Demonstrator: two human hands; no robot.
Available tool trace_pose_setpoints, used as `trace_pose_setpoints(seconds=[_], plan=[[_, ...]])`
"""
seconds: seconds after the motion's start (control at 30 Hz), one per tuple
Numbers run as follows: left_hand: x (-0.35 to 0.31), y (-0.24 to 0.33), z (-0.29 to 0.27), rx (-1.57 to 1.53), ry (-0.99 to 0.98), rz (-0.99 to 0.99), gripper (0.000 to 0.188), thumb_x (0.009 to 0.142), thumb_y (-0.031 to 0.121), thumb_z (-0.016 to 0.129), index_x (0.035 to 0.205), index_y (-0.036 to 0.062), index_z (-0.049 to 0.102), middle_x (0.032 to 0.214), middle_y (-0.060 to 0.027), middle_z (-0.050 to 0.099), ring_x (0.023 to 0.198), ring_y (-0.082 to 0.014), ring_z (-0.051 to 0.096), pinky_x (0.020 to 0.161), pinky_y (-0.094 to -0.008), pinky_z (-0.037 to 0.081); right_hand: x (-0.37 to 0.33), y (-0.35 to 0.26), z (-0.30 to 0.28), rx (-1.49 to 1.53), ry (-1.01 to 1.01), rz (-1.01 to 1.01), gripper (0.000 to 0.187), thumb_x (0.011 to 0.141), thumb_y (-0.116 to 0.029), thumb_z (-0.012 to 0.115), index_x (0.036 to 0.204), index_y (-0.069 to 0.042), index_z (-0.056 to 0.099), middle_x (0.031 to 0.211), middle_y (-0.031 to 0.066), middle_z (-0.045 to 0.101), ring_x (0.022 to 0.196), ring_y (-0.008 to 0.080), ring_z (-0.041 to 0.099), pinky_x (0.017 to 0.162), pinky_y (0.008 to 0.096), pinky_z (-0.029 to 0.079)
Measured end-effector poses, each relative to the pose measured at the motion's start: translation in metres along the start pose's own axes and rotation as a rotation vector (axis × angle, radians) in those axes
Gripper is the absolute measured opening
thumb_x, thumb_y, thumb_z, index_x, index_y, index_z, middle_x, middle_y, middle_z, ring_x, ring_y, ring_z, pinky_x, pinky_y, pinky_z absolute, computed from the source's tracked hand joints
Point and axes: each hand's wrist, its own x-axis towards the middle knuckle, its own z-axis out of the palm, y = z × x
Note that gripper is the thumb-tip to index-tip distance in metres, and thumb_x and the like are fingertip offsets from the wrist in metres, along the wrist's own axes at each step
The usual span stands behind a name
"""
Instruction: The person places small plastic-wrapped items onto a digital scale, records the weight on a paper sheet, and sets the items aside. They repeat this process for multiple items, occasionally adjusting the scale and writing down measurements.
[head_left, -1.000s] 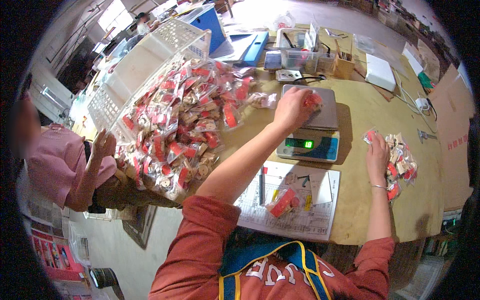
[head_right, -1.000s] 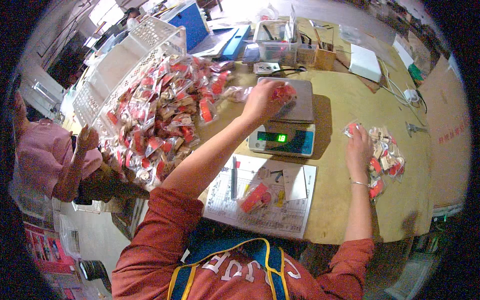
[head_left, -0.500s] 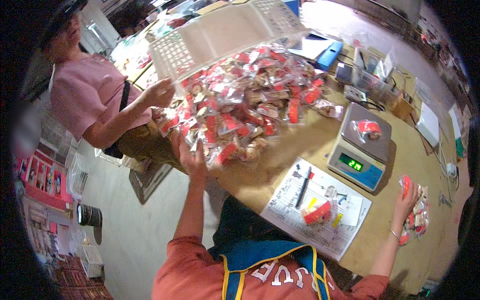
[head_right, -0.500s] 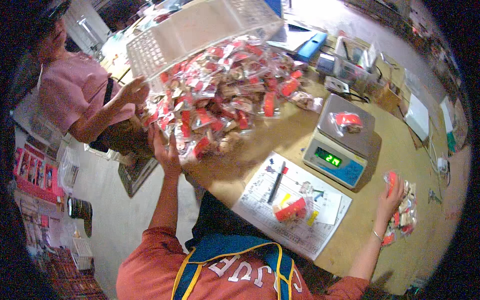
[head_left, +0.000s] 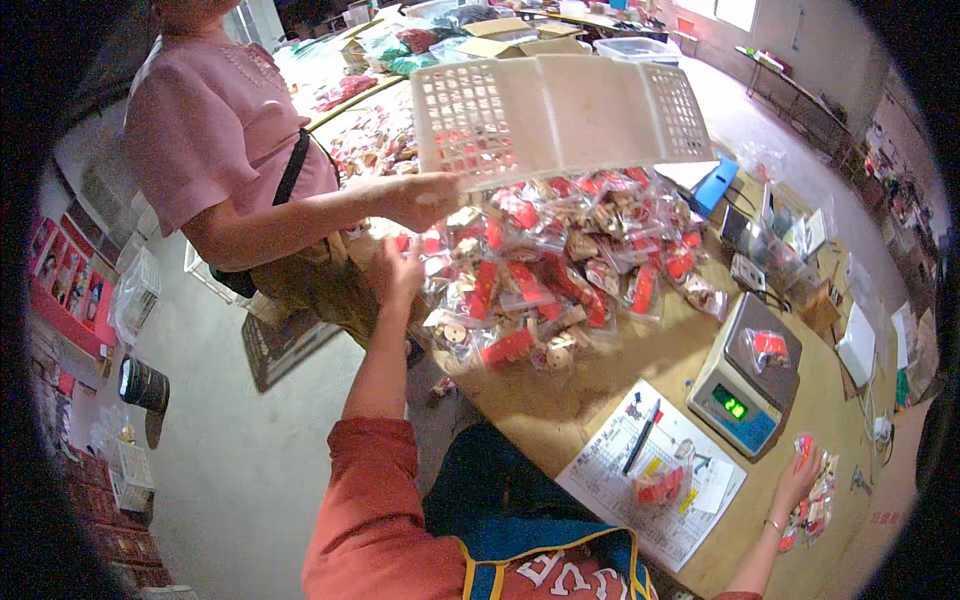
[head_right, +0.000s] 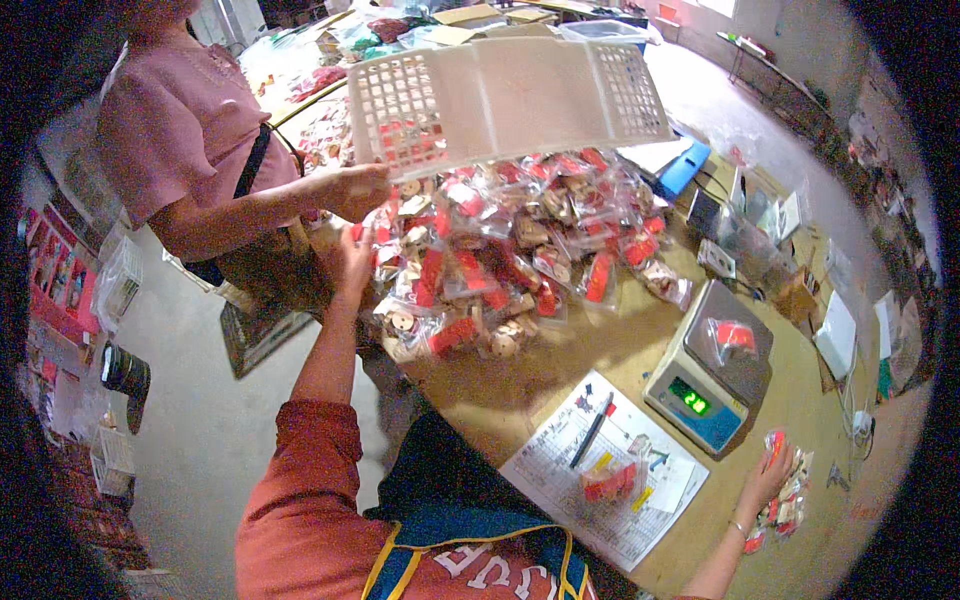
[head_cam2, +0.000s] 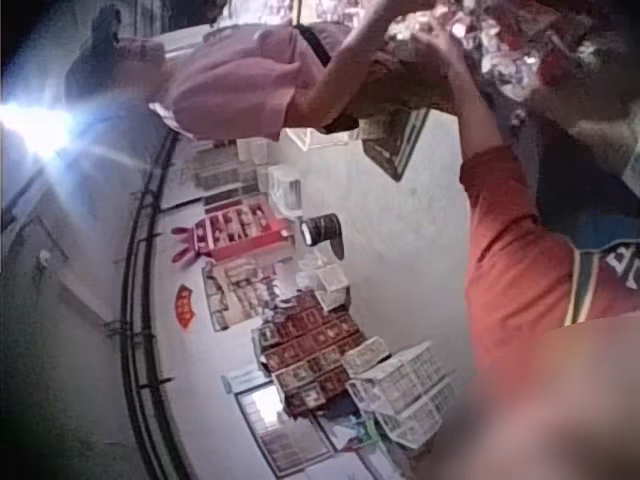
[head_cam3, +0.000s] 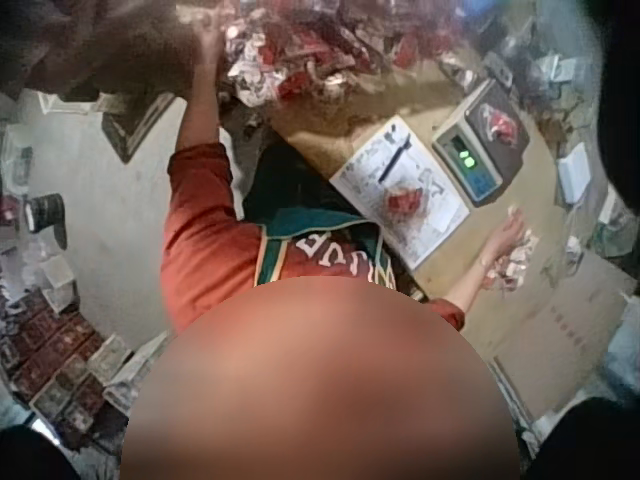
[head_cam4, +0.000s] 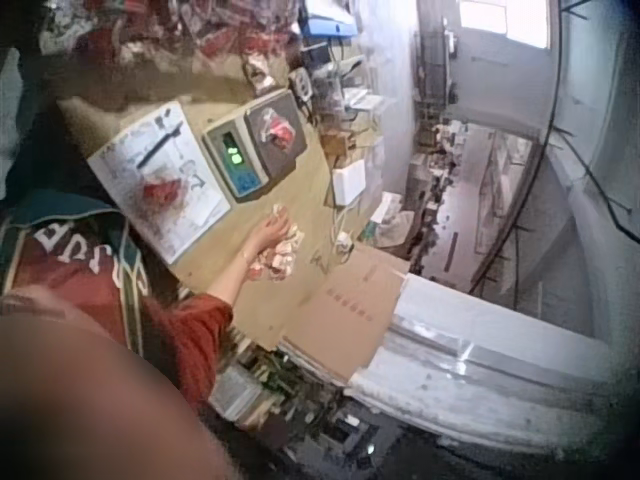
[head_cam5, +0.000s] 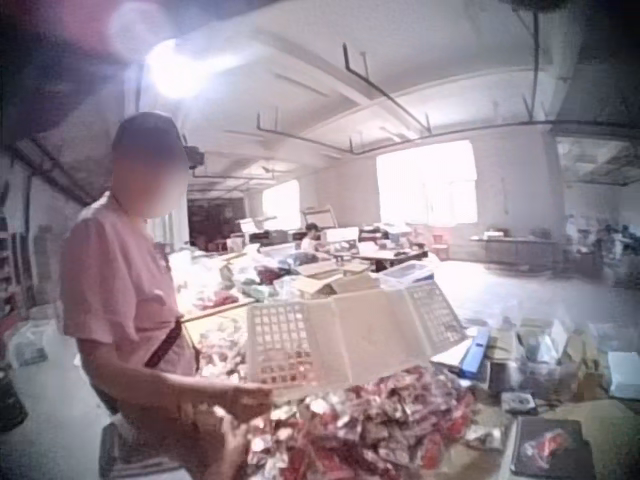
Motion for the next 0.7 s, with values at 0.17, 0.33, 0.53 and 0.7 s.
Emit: trace_pose_setpoints(seconds=[0.17, 0.33, 0.53, 0.7], plan=[[-0.012, 0.048, 0.032, -0.311, 0.158, -0.153, 0.06, 0.088, 0.045, 0.074, 0.12, -0.0034, 0.059, 0.117, -0.026, 0.064, 0.112, -0.0439, 0.062, 0.098, -0.0493, 0.049, 0.003, -0.004, -0.006, 0.103, -0.036, -0.018, 0.05, 0.102, -0.016, 0.06, 0.149, -0.004, 0.052, 0.152, 0.0235, 0.051, 0.143, 0.0402, 0.044, 0.121, 0.0496, 0.034], [-0.024, 0.085, 0.038, -0.011, 0.164, -0.337, 0.085, 0.082, 0.056, 0.076, 0.142, -0.0007, 0.053, 0.138, -0.0231, 0.06, 0.137, -0.0375, 0.05, 0.118, -0.0473, 0.034, 0.006, -0.01, -0.011, 0.05, -0.051, -0.003, 0.049, 0.105, -0.022, 0.057, 0.148, 0.001, 0.052, 0.152, 0.0227, 0.052, 0.143, 0.0397, 0.044, 0.122, 0.0497, 0.033], [-0.015, 0.096, 0.036, 0.028, 0.128, -0.321, 0.065, 0.089, 0.052, 0.067, 0.127, -0.0007, 0.065, 0.135, -0.0217, 0.063, 0.129, -0.039, 0.055, 0.114, -0.0483, 0.038, 0.001, -0.014, -0.013, 0.034, -0.022, 0.005, 0.046, 0.105, -0.018, 0.057, 0.147, 0.0, 0.053, 0.149, 0.023, 0.053, 0.142, 0.0402, 0.045, 0.12, 0.0506, 0.034], [-0.022, 0.098, 0.032, 0.035, 0.249, -0.152, 0.045, 0.092, 0.046, 0.066, 0.106, 0.0039, 0.075, 0.11, -0.0227, 0.072, 0.109, -0.0415, 0.064, 0.1, -0.0528, 0.046, 0.002, -0.008, -0.012, 0.071, -0.024, -0.019, 0.044, 0.104, -0.017, 0.058, 0.145, -0.001, 0.055, 0.148, 0.023, 0.055, 0.14, 0.0407, 0.046, 0.119, 0.0503, 0.034]])
